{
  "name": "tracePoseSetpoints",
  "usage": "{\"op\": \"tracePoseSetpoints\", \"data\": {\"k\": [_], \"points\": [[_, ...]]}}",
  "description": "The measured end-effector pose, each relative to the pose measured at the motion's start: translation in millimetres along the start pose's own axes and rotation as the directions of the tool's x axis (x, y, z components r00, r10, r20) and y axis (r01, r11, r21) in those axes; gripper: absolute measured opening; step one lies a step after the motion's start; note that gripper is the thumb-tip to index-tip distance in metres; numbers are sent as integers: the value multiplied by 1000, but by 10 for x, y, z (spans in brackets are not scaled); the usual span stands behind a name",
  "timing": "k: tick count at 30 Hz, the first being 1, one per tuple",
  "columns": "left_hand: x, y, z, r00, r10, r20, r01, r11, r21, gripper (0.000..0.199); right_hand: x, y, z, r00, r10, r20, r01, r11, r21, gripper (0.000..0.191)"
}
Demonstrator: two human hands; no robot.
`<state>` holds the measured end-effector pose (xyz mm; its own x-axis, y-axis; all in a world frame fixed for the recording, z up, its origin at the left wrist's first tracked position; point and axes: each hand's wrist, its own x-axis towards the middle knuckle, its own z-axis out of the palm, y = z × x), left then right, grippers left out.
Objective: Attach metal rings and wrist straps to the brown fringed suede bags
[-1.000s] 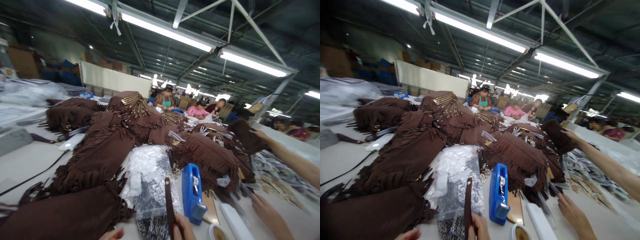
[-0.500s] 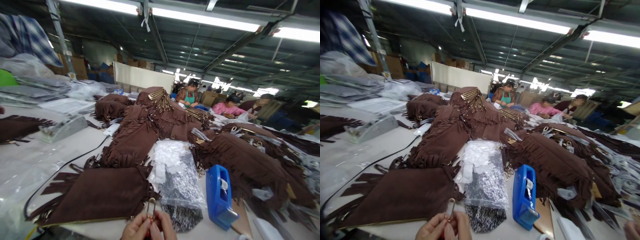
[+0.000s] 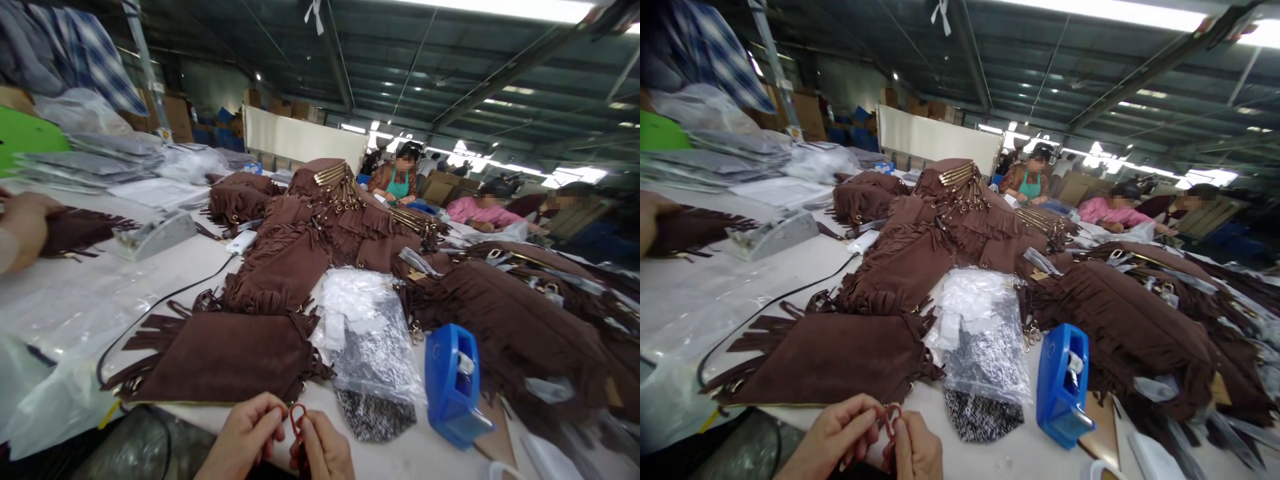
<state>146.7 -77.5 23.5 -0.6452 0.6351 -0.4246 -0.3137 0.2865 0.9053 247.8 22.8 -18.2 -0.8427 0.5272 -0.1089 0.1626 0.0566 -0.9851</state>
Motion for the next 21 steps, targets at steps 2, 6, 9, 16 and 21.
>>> {"op": "tracePoseSetpoints", "data": {"k": [2,6,9,16,21], "points": [[7,1,25,1000,5,24,-5,1000,-17,47,-14,13,5,1000,-13,16,14,999,-35,48],[-10,-48,103,999,21,40,-18,997,-80,50,-29,13,-38,993,26,112,-37,994,102,47],[-24,-85,112,999,-16,38,21,988,-153,46,-33,-9,-74,943,177,281,-275,891,362,47],[-35,-93,130,993,-112,-43,103,980,-169,39,-94,122,29,936,-348,-51,311,887,-342,40],[-35,-112,184,993,-107,-45,100,984,-145,37,-138,265,140,877,-481,-16,297,567,-768,44]]}}
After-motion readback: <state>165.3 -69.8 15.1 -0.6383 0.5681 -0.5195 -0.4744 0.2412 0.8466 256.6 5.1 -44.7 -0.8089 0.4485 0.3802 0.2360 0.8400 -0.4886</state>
